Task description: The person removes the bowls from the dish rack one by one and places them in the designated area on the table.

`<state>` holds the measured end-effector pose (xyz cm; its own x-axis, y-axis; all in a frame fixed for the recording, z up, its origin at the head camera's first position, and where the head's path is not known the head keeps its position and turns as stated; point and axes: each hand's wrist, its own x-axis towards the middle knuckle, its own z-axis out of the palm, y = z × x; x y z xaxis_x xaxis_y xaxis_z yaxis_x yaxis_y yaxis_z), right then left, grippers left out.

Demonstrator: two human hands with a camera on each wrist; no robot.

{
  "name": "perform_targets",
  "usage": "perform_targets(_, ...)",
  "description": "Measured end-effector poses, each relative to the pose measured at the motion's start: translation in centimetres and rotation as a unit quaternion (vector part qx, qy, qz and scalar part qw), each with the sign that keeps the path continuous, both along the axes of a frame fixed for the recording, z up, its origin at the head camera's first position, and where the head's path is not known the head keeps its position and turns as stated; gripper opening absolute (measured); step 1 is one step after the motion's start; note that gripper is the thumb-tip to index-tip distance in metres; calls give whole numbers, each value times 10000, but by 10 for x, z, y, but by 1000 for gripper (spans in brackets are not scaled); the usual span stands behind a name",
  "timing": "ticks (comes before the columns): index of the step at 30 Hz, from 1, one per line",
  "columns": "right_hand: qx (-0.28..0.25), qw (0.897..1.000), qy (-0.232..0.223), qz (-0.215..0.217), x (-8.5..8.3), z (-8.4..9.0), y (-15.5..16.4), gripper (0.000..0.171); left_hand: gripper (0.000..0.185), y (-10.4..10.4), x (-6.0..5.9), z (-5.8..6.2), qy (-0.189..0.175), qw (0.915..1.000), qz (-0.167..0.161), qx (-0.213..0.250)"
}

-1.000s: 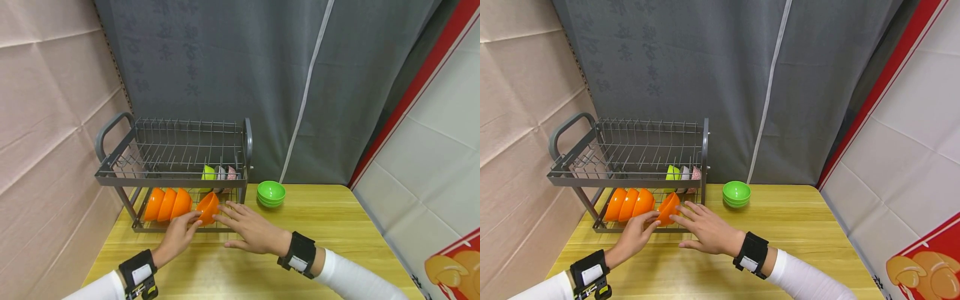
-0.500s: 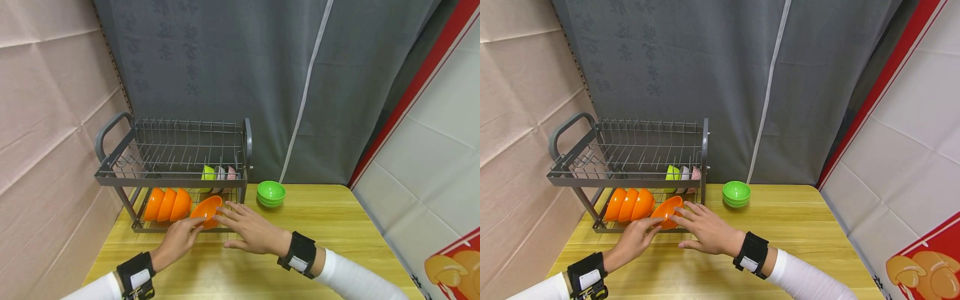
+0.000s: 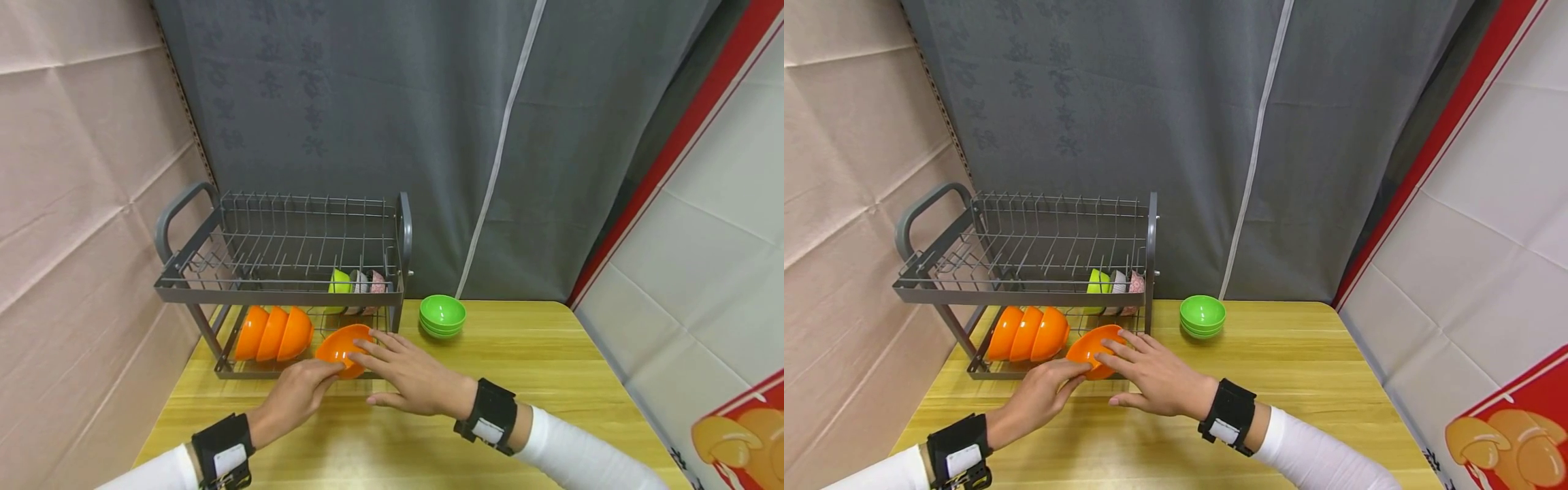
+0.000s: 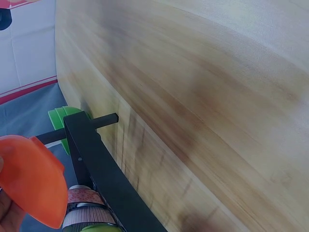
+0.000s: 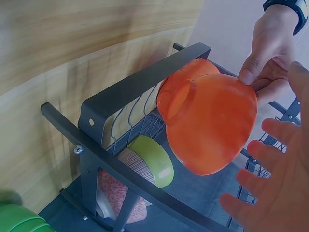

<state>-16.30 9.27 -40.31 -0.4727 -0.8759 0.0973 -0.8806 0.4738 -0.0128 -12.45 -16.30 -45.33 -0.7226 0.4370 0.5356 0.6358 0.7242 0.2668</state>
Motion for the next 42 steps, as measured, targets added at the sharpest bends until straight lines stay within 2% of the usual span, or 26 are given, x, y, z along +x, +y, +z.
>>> perform_targets(10, -100, 9999, -65, 49, 0, -2, 3, 70, 25, 5, 1, -1, 570, 9970, -421, -313)
perform_targets(30, 28, 9998, -55, 169, 8, -1, 4, 68, 28, 9, 5, 2, 1118, 9868, -1007, -607)
perform_targets(42, 131, 9996, -64, 251, 9, -5, 5, 69, 29, 10, 4, 2, 1478, 9787, -1297, -593)
